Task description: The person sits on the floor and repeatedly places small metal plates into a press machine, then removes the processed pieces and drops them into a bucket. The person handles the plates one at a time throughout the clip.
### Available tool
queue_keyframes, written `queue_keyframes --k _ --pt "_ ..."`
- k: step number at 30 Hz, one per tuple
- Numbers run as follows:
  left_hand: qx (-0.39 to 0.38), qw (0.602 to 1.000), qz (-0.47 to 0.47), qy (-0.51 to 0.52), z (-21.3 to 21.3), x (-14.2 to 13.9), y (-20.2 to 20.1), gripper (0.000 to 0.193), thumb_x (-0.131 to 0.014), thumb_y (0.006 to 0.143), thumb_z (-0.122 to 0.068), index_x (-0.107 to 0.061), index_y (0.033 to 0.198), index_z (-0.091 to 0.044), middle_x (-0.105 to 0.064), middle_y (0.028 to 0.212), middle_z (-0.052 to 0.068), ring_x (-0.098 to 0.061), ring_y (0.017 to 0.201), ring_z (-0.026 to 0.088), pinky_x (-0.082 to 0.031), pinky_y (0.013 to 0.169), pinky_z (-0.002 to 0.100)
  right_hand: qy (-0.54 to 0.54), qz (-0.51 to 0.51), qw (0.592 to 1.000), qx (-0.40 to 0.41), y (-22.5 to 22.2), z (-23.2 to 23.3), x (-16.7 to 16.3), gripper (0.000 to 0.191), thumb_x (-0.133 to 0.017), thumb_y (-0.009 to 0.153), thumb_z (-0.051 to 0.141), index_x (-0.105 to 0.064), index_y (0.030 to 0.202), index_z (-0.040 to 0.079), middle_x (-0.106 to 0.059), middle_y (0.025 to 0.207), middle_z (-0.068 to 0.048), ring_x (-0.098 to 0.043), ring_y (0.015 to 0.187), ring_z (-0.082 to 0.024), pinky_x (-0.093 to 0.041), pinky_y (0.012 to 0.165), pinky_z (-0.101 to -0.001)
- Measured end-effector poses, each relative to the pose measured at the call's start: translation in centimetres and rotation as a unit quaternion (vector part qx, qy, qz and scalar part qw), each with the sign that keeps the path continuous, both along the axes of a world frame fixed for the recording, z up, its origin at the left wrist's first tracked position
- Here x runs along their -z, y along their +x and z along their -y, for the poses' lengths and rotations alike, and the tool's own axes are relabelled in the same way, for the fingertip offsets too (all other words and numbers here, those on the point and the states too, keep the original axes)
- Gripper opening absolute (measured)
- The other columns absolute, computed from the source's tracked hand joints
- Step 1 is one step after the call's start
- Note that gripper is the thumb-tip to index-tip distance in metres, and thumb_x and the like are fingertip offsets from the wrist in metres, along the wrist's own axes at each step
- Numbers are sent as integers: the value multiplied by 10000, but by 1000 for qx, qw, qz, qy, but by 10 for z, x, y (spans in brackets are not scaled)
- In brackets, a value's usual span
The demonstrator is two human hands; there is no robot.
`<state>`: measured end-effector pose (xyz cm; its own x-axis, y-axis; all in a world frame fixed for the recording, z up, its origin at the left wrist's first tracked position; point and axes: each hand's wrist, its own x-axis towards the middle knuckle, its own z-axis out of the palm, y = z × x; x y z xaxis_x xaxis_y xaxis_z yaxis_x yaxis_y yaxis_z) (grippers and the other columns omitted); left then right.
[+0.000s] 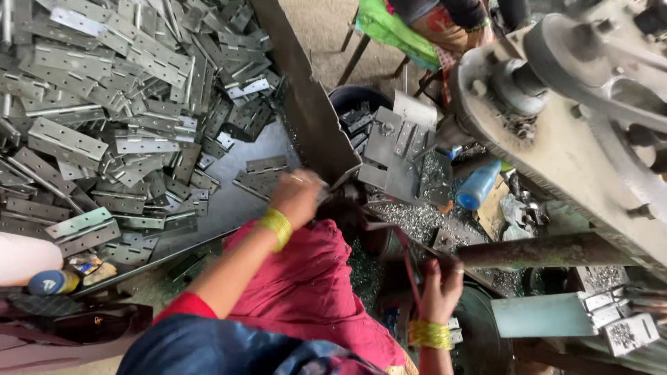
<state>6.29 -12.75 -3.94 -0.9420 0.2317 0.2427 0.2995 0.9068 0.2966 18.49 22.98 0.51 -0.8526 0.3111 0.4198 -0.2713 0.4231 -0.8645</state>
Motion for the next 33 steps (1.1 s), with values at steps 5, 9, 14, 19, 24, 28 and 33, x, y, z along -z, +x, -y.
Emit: queue_keyframes --k 5,9,14,19,24,28,33 --pt "-306 935 -107 -143 74 51 -52 354 -547 832 -215 -740 1090 -68 -696 1133 137 -569 1177 314 -437 975 517 91 23 995 37 -22 17 -76 135 -657 1043 95 -639 1131 -6 -742 991 -81 -679 869 -120 -544 821 -278" --pt "-300 949 87 -32 83 54 -55 261 -681 873 -212 -722 1092 -75 -699 1179 136 -583 1207 345 -468 990 508 191 19 980 48 -29 41 -111 155 -680 1002 84 -653 1120 -12 -759 988 -118 -725 870 -154 -548 807 -284" --pt "-273 939 -3 207 85 45 -13 353 -770 719 -156 -677 1046 -61 -690 1131 204 -652 1039 402 -530 882 501 247 78 963 74 -29 56 -126 196 -702 985 159 -676 1106 7 -762 925 -122 -743 789 -194 -550 716 -320" --pt "-347 894 -42 279 78 -4 -13 302 -786 772 -166 -701 1009 2 -726 970 253 -671 937 461 -520 810 523 256 54 963 67 -26 56 -125 204 -718 970 184 -688 1080 16 -760 927 -128 -746 793 -212 -560 725 -333" --pt "18 858 227 460 19 -91 -6 213 -772 734 -157 -798 927 -71 -806 871 182 -765 811 315 -568 732 380 222 50 972 54 -23 55 -119 194 -707 959 177 -695 1086 31 -760 919 -125 -756 798 -228 -564 713 -341" --pt "54 958 2 283 -98 -122 11 289 -630 944 -114 -793 1178 -163 -773 901 166 -741 856 327 -550 783 434 227 80 968 75 -20 52 -113 200 -701 951 202 -697 1082 51 -773 931 -122 -762 821 -249 -558 745 -368" --pt "64 978 -195 -38 -196 -86 3 292 -606 858 -187 -742 1078 -53 -682 1296 162 -638 1178 330 -484 974 465 230 108 961 109 -13 49 -104 256 -706 927 283 -692 1053 61 -777 954 -120 -765 851 -266 -561 735 -393"
